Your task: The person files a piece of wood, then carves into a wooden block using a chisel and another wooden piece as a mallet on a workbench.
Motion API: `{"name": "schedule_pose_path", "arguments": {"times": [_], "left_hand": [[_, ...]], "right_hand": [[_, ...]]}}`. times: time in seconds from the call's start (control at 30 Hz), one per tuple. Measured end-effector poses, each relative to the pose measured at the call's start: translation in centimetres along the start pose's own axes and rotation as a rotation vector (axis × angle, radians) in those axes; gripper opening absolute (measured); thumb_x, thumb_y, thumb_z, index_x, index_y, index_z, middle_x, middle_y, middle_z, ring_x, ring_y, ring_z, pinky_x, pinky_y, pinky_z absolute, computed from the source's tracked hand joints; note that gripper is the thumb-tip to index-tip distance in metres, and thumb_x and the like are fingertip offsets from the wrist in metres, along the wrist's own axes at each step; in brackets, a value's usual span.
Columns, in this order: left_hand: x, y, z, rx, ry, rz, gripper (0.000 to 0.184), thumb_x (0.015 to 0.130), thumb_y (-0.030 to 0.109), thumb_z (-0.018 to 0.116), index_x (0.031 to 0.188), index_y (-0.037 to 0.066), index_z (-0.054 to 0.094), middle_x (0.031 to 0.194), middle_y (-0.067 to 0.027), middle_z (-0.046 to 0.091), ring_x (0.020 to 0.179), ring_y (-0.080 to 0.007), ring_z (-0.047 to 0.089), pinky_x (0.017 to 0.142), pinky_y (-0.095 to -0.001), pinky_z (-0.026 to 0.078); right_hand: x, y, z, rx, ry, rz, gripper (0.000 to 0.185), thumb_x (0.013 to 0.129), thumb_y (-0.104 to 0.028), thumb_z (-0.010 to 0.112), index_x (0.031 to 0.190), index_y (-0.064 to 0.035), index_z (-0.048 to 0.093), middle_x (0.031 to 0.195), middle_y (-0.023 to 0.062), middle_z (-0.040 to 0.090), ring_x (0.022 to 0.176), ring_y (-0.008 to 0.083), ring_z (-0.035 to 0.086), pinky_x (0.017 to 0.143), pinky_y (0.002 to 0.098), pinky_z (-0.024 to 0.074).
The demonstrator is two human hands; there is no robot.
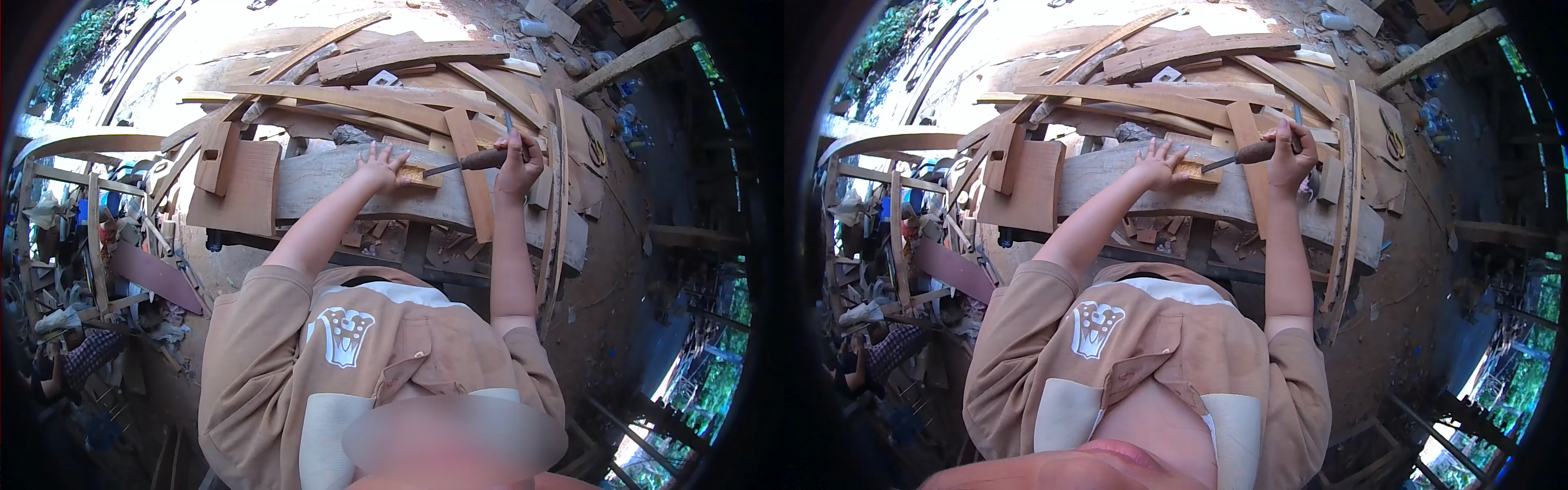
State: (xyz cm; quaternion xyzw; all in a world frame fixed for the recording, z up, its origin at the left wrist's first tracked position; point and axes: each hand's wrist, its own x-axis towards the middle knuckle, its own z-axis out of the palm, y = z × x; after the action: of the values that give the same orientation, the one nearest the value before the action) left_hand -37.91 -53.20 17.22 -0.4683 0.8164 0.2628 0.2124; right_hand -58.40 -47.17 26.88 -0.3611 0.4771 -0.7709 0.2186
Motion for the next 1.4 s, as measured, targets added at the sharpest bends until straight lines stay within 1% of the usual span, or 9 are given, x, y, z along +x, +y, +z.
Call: {"name": "schedule_pose_path", "arguments": {"times": [0.67, 0.93, 1.07, 1.1, 1.13, 1.2, 1.23, 1.33, 1.4], "left_hand": [[-0.2, 0.2, -0.3, 0.014, -0.002, -0.002, 0.068, 0.081, 0.062, 0.036, 0.137, 0.038, 0.008, 0.146, -0.0069, 0.003, 0.133, -0.0351, -0.003, 0.101, -0.0577, 0.008], [-0.2, 0.3, 0.1, 0.052, 0.036, -0.012, 0.065, 0.082, 0.062, 0.034, 0.136, 0.040, 0.006, 0.146, -0.0047, 0.002, 0.132, -0.0344, -0.006, 0.100, -0.0606, 0.005], [-0.1, 1.0, -1.5, 0.043, 0.002, 0.012, 0.096, 0.060, 0.068, 0.060, 0.137, 0.028, 0.019, 0.144, -0.0146, 0.006, 0.132, -0.0375, -0.006, 0.096, -0.0660, 0.005], [-0.2, 1.1, -2.1, -0.181, 0.079, 0.150, 0.106, 0.049, 0.066, 0.069, 0.136, 0.022, 0.026, 0.143, -0.0199, 0.004, 0.130, -0.0406, -0.008, 0.093, -0.0691, 0.003], [-1.6, 2.3, -3.7, -0.295, 0.214, 0.281, 0.100, 0.052, 0.057, 0.074, 0.133, 0.015, 0.031, 0.140, -0.0208, 0.018, 0.132, -0.0361, 0.008, 0.099, -0.0594, 0.011], [-1.6, 3.8, -6.1, -0.747, 0.217, 0.647, 0.099, 0.054, 0.047, 0.078, 0.131, 0.008, 0.031, 0.129, -0.0157, 0.039, 0.120, -0.0293, 0.037, 0.099, -0.0428, 0.029], [-2.3, 5.1, -7.6, -0.830, 0.203, 0.751, 0.092, 0.055, 0.041, 0.079, 0.128, 0.005, 0.035, 0.122, -0.0142, 0.045, 0.113, -0.0253, 0.043, 0.096, -0.0368, 0.033], [-4.7, 8.0, -11.2, -0.953, 0.278, 1.005, 0.064, 0.059, 0.029, 0.080, 0.109, -0.001, 0.052, 0.102, -0.0116, 0.058, 0.098, -0.0165, 0.054, 0.087, -0.0298, 0.040], [-5.1, 8.8, -12.6, -0.916, 0.207, 1.011, 0.058, 0.060, 0.029, 0.080, 0.103, 0.000, 0.053, 0.092, -0.0083, 0.061, 0.089, -0.0145, 0.057, 0.081, -0.0284, 0.044]], "right_hand": [[-1.3, -1.7, 2.8, -0.217, -0.234, -0.060, 0.010, 0.081, -0.012, 0.060, 0.081, -0.0032, 0.057, 0.071, 0.0026, 0.057, 0.064, 0.0097, 0.058, 0.060, 0.0213, 0.0456], [-2.0, -2.3, 4.0, -0.363, -0.286, -0.092, 0.020, 0.078, -0.012, 0.065, 0.094, -0.0015, 0.060, 0.069, 0.0004, 0.056, 0.059, 0.0046, 0.046, 0.055, 0.0199, 0.0391], [-1.9, -2.2, 4.3, -0.439, -0.297, -0.121, 0.026, 0.077, -0.017, 0.066, 0.097, -0.0011, 0.059, 0.080, 0.0072, 0.060, 0.068, 0.0128, 0.054, 0.064, 0.0253, 0.0436], [-2.2, -2.5, 4.1, -0.503, -0.312, -0.140, 0.031, 0.076, -0.021, 0.067, 0.099, -0.0012, 0.059, 0.086, 0.0108, 0.061, 0.075, 0.0177, 0.057, 0.070, 0.0288, 0.0451], [-2.2, -3.0, 3.9, -0.506, -0.303, -0.138, 0.031, 0.076, -0.021, 0.067, 0.099, -0.0012, 0.059, 0.086, 0.0108, 0.061, 0.075, 0.0177, 0.057, 0.070, 0.0288, 0.0451], [-1.7, -4.3, 3.9, -0.631, -0.461, -0.280, 0.047, 0.077, -0.039, 0.063, 0.105, -0.0013, 0.057, 0.102, 0.0173, 0.057, 0.097, 0.0273, 0.054, 0.084, 0.0358, 0.0411], [-1.6, -4.8, 3.5, -0.713, -0.511, -0.308, 0.062, 0.078, -0.052, 0.055, 0.111, -0.0003, 0.054, 0.112, 0.0201, 0.052, 0.108, 0.0310, 0.047, 0.092, 0.0382, 0.0356], [-0.3, -5.8, 1.6, -0.554, -0.403, -0.301, 0.066, 0.079, -0.055, 0.051, 0.114, 0.0015, 0.051, 0.116, 0.0209, 0.050, 0.110, 0.0314, 0.046, 0.093, 0.0377, 0.0352], [1.1, -5.0, -1.6, -0.505, -0.304, -0.254, 0.063, 0.081, -0.053, 0.051, 0.112, 0.0023, 0.052, 0.113, 0.0185, 0.052, 0.104, 0.0273, 0.050, 0.090, 0.0347, 0.0373]]}}
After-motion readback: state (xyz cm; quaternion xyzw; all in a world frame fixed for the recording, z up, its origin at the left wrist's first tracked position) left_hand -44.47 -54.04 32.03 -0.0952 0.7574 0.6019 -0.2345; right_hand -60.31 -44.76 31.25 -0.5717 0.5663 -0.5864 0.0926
